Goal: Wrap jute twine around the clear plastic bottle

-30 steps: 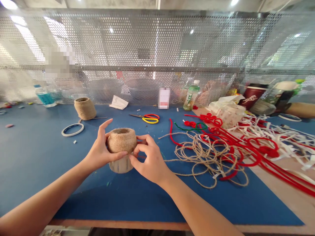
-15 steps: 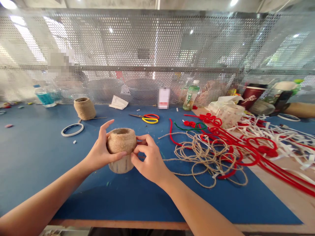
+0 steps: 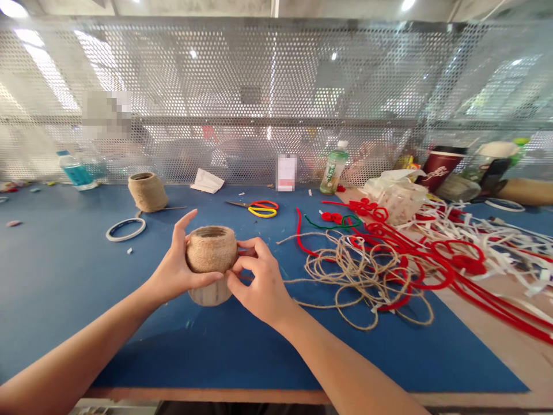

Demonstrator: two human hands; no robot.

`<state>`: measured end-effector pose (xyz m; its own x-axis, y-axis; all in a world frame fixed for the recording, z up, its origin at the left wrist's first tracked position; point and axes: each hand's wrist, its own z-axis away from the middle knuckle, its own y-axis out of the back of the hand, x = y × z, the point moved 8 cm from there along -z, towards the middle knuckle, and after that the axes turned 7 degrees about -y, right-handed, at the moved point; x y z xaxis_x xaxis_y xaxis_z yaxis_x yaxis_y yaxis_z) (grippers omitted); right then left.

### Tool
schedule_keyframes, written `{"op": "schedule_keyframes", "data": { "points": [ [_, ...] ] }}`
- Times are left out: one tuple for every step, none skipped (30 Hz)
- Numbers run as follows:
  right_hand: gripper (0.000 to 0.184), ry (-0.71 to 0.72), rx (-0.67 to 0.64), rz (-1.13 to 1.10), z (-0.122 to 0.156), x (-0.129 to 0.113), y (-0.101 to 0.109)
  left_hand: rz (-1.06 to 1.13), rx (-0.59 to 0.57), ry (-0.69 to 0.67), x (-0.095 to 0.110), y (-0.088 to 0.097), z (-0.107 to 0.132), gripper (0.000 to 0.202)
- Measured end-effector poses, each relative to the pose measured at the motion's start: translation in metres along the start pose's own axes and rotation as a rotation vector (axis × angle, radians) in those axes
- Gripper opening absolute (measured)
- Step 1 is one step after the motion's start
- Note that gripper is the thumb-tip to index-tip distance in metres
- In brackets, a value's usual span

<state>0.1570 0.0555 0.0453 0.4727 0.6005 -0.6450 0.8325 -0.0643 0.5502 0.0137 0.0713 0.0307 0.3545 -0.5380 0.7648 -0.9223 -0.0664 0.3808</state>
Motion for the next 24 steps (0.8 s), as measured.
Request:
{"op": "schedule_keyframes", "data": {
  "points": [
    [0.017, 0.001, 0.004, -0.001, 0.000, 0.000, 0.000, 0.012, 0.001, 0.000, 0.000, 0.000, 0.000, 0.112],
    [0.017, 0.004, 0.008, 0.000, 0.000, 0.000, 0.000, 0.024, 0.001, 0.006, 0.000, 0.000, 0.000, 0.114],
    [0.017, 0.008, 0.008, 0.003, 0.000, 0.000, 0.000, 0.032, 0.000, 0.016, 0.000, -0.001, 0.000, 0.114],
    [0.017, 0.010, 0.010, 0.005, 0.000, 0.000, 0.000, 0.038, 0.000, 0.027, -0.001, -0.001, 0.000, 0.113],
    [0.017, 0.013, 0.012, 0.008, 0.000, -0.001, 0.000, 0.042, 0.002, 0.037, -0.001, -0.001, 0.000, 0.112],
    [0.017, 0.016, 0.015, 0.010, 0.000, -0.001, 0.000, 0.044, 0.006, 0.044, -0.002, 0.000, 0.000, 0.110],
    [0.017, 0.020, 0.018, 0.010, 0.000, -0.002, 0.001, 0.045, 0.010, 0.051, -0.002, 0.000, 0.000, 0.109],
    [0.017, 0.025, 0.020, 0.009, 0.000, -0.003, 0.001, 0.048, 0.013, 0.056, -0.003, 0.000, 0.000, 0.108],
    [0.017, 0.031, 0.021, 0.006, 0.000, -0.004, 0.002, 0.054, 0.015, 0.059, -0.003, 0.000, 0.000, 0.107],
    [0.016, 0.037, 0.016, 0.000, 0.000, -0.004, 0.002, 0.060, 0.017, 0.062, -0.004, 0.000, 0.000, 0.107],
    [0.015, 0.041, 0.007, -0.006, 0.000, -0.005, 0.001, 0.068, 0.017, 0.065, -0.004, 0.000, 0.000, 0.107],
    [0.014, 0.043, -0.003, -0.011, 0.000, -0.005, 0.001, 0.078, 0.017, 0.065, -0.005, 0.000, 0.000, 0.106],
    [0.013, 0.046, -0.013, -0.015, 0.000, -0.006, 0.001, 0.087, 0.017, 0.064, -0.006, 0.000, 0.000, 0.106],
    [0.012, 0.049, -0.020, -0.016, 0.000, -0.006, 0.001, 0.097, 0.014, 0.062, -0.007, 0.000, 0.000, 0.105],
    [0.012, 0.053, -0.023, -0.016, 0.000, -0.006, 0.001, 0.103, 0.012, 0.061, -0.007, -0.001, 0.000, 0.105],
    [0.012, 0.057, -0.023, -0.014, 0.000, -0.006, 0.001, 0.108, 0.011, 0.058, -0.008, -0.001, -0.001, 0.104],
    [0.012, 0.060, -0.022, -0.011, 0.000, -0.006, 0.001, 0.108, 0.013, 0.055, -0.009, -0.001, -0.001, 0.104],
    [0.012, 0.061, -0.018, -0.009, 0.000, -0.006, 0.001, 0.106, 0.016, 0.053, -0.009, 0.000, -0.001, 0.104],
    [0.013, 0.061, -0.016, -0.007, 0.000, -0.005, 0.001, 0.103, 0.019, 0.051, -0.010, 0.000, -0.002, 0.103],
    [0.013, 0.059, -0.013, -0.006, 0.000, -0.004, 0.000, 0.101, 0.021, 0.049, -0.010, 0.000, -0.002, 0.103],
    [0.013, 0.059, -0.011, -0.005, 0.000, -0.003, 0.000, 0.103, 0.023, 0.048, -0.010, 0.000, -0.002, 0.103],
    [0.014, 0.061, -0.008, -0.004, -0.001, -0.002, 0.000, 0.105, 0.021, 0.050, -0.011, 0.000, -0.002, 0.103],
    [0.014, 0.069, -0.005, -0.003, -0.001, -0.002, 0.000, 0.107, 0.018, 0.054, -0.011, 0.000, -0.002, 0.102],
    [0.014, 0.081, -0.001, -0.002, -0.001, -0.002, -0.001, 0.108, 0.013, 0.060, -0.010, 0.000, -0.002, 0.102]
  ]
}}
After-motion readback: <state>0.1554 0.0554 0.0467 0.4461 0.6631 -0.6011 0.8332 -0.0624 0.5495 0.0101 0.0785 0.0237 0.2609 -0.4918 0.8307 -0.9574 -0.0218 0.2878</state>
